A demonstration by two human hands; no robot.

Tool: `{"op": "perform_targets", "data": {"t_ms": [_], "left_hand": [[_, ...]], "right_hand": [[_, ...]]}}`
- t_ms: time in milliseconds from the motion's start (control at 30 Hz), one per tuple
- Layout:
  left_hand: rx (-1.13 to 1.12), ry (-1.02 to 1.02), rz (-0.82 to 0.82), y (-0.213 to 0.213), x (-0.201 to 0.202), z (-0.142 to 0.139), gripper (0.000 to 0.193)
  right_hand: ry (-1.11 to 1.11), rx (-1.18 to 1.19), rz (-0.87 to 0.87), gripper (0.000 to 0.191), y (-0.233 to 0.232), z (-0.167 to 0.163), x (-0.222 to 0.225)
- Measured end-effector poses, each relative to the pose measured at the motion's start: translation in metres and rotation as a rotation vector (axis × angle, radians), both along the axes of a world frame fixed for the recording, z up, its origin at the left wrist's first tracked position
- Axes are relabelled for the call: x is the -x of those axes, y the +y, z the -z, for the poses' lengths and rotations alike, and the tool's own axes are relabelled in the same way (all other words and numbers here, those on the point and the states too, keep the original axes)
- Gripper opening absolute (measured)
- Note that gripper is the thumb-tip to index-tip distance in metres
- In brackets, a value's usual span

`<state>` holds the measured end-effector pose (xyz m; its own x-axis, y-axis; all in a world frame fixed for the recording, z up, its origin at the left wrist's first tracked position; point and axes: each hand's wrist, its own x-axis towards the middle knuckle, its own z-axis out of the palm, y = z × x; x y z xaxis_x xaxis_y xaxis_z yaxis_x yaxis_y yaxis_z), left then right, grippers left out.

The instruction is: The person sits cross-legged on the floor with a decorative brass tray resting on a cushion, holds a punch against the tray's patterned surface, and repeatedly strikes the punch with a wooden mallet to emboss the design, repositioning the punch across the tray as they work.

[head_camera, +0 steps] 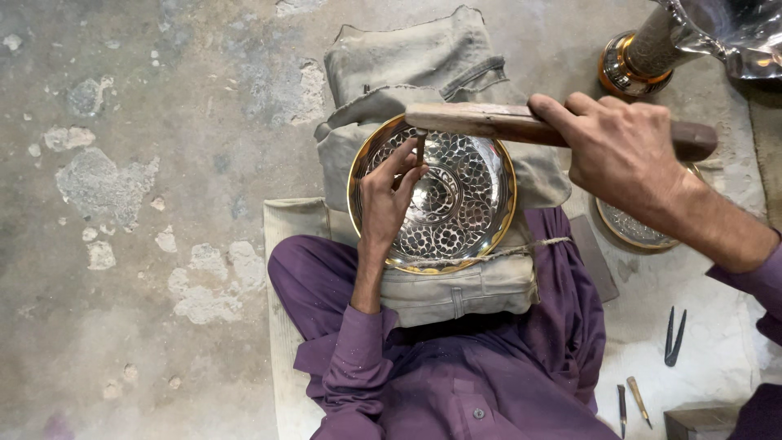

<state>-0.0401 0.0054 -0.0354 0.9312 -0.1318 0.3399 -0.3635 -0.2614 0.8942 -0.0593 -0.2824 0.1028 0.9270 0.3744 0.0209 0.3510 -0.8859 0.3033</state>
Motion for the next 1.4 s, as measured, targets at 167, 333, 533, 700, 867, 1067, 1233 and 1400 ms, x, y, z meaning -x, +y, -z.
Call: {"op": "perform_targets", "data": {"t_ms": [167,333,533,700,867,1067,1233,1400], "left_hand": [[0.063,-0.001,-0.024,-0.007,-0.004,0.006,0.041],[0.042,-0.048,-0.058,-0.009,-0.004,0.008,0.043],[0.096,0.009,-0.037,-0.009,-0.002,0.011,0.044],[0.039,-0.087,-0.069,-0.011,-0.003,0.009,0.041],[0.095,-0.014,-0.045,-0.011,-0.004,0.000,0.040],[0.101,-0.038,-0.053,-0.012,-0.001,-0.001,0.042],[0.095,-0.021,-0.051,-0.014,-0.005,0.007,0.042],[0.109,-0.029,-0.055,-0.014,-0.002,0.013,0.043]], "right_hand": [[0.057,-0.097,0.055,0.067,-0.003,-0.011,-0.008],[-0.140,-0.153,-0.180,0.064,0.003,-0.031,-0.011],[-0.113,-0.285,-0.172,0.069,0.015,-0.043,-0.015],[-0.086,0.128,-0.136,0.054,0.016,-0.039,-0.015],[-0.074,-0.143,-0.136,0.067,0.008,-0.043,-0.016],[-0.207,-0.043,-0.212,0.070,0.008,-0.053,-0.013],[-0.274,-0.021,-0.269,0.065,0.020,-0.059,-0.014],[-0.103,-0.001,-0.161,0.063,0.027,-0.063,-0.014]]}}
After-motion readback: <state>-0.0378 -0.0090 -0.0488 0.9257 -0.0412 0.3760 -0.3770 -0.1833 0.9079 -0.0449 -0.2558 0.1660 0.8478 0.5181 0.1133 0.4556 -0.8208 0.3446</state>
